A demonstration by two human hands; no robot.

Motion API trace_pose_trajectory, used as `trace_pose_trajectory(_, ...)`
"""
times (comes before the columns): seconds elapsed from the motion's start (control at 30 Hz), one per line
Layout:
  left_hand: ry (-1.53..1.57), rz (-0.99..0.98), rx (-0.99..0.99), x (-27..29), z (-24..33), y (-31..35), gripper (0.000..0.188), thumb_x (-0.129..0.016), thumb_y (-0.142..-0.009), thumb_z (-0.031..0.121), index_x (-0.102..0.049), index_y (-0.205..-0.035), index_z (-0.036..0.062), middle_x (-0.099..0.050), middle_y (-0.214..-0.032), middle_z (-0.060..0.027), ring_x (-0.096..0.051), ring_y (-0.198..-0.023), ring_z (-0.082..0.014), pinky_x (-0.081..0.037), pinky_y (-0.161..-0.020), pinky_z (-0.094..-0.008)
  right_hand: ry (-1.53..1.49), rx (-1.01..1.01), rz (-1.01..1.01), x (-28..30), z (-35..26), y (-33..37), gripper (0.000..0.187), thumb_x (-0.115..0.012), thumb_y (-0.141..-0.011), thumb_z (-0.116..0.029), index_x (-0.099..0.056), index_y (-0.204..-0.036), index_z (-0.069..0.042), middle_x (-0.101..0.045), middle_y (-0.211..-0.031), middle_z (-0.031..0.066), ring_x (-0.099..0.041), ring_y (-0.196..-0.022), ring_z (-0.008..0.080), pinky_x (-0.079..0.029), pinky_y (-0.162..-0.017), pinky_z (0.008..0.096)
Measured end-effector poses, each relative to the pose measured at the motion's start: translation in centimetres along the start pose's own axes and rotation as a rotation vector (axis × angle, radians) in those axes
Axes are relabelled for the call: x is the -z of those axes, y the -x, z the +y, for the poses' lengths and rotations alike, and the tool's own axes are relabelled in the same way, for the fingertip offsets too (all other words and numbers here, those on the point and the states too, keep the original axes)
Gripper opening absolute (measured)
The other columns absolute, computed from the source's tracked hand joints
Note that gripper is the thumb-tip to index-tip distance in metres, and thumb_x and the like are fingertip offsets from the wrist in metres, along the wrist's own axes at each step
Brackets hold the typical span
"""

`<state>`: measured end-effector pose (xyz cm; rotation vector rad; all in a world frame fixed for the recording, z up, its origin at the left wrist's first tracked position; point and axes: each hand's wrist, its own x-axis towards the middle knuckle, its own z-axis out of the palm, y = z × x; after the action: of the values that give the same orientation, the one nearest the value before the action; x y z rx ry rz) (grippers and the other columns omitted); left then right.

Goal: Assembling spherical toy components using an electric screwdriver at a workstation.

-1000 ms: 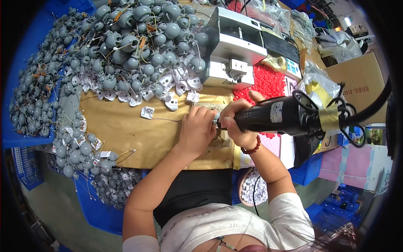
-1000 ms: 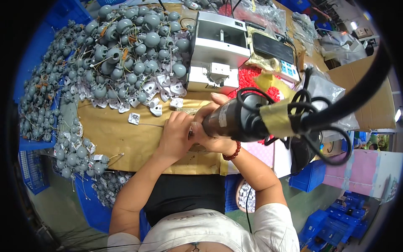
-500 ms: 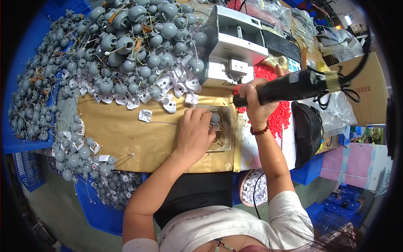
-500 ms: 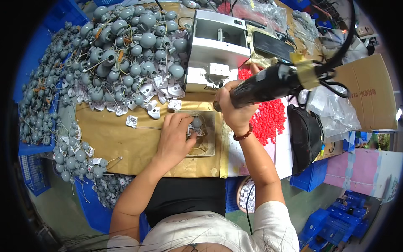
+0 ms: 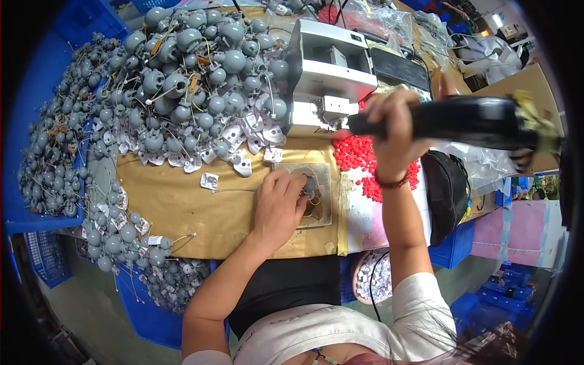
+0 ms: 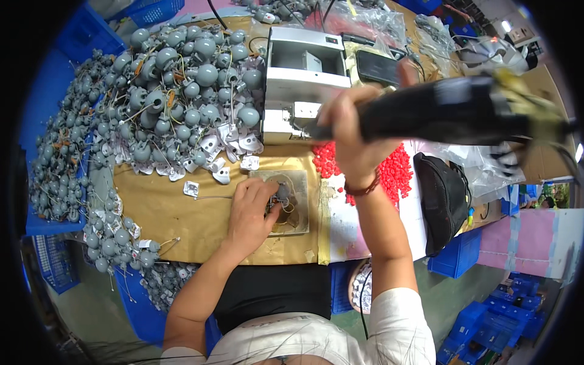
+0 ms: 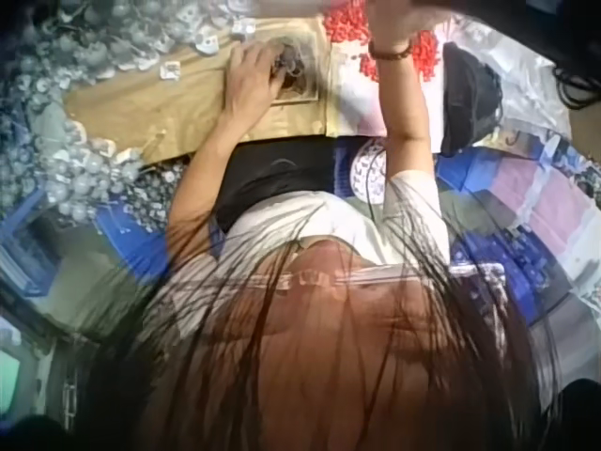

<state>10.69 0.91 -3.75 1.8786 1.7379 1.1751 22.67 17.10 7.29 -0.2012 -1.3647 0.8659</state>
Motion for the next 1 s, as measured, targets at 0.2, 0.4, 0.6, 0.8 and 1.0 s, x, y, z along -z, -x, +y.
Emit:
trace_pose_trajectory(0.2,-0.036,0.015,-0.039,-0.4,0.3,0.2,0.037,-0.076,-0.078,0.004,-0.062,-0.112,0.0044,-0.063,-0.112,-0.012,-0.054,-0.114,-0.0371,-0.044,-0.097,-0.0458,0.222,0.055,0.116,1.0,5.7,-7.9,0.02,-0.076,-0.084,0.003,-0.063,-0.096,-0.006,-0.064,-0.083,-0.0009,-0.061,-0.071,0.0082,-0.051,-0.067,0.0249)
trace_pose_trajectory(0.4,-0.039,0.012,-0.016,0.1,0.3,0.5,0.038,-0.076,-0.079,0.005,-0.064,-0.114,0.0047,-0.065,-0.11,-0.0111,-0.056,-0.113,-0.0356,-0.044,-0.097,-0.0458,0.067,-0.069,0.107,-0.2,-2.7,-3.7,0.053,-0.062,-0.093,0.007,-0.036,-0.138,-0.004,-0.063,-0.086,0.0053,-0.061,-0.07,0.014,-0.053,-0.069,0.032)
trace_pose_trajectory(0.6,-0.045,0.031,-0.073,-0.4,0.3,0.4,0.037,-0.076,-0.079,0.006,-0.064,-0.114,0.0047,-0.065,-0.111,-0.0108,-0.057,-0.111,-0.0339,-0.044,-0.097,-0.0447,0.402,-0.599,0.193,7.3,-1.4,5.1,0.048,-0.069,-0.093,-0.001,-0.044,-0.134,-0.002,-0.061,-0.09,0.0022,-0.061,-0.069,0.0108,-0.052,-0.063,0.0257)
trace_pose_trajectory(0.8,-0.063,0.047,-0.072,-0.7,0.1,0.6,0.04,-0.079,-0.077,0.01,-0.064,-0.114,0.0053,-0.065,-0.108,-0.0105,-0.057,-0.109,-0.0332,-0.045,-0.095,-0.0442,0.711,-0.348,0.172,9.6,0.8,10.1,0.061,-0.067,-0.093,-0.001,-0.039,-0.147,0.0,-0.052,-0.13,0.0147,-0.053,-0.119,0.0238,-0.045,-0.098,0.0334)
trace_pose_trajectory(1.0,-0.084,0.079,-0.059,-1.1,-0.1,0.5,0.038,-0.078,-0.075,0.01,-0.066,-0.111,0.0054,-0.066,-0.106,-0.0108,-0.059,-0.106,-0.0331,-0.046,-0.093,-0.044,0.507,-0.547,-0.415,4.6,-3.0,12.8,0.035,-0.076,-0.085,-0.003,-0.066,-0.119,-0.002,-0.063,-0.105,0.0134,-0.064,-0.089,0.0241,-0.052,-0.077,0.0335)
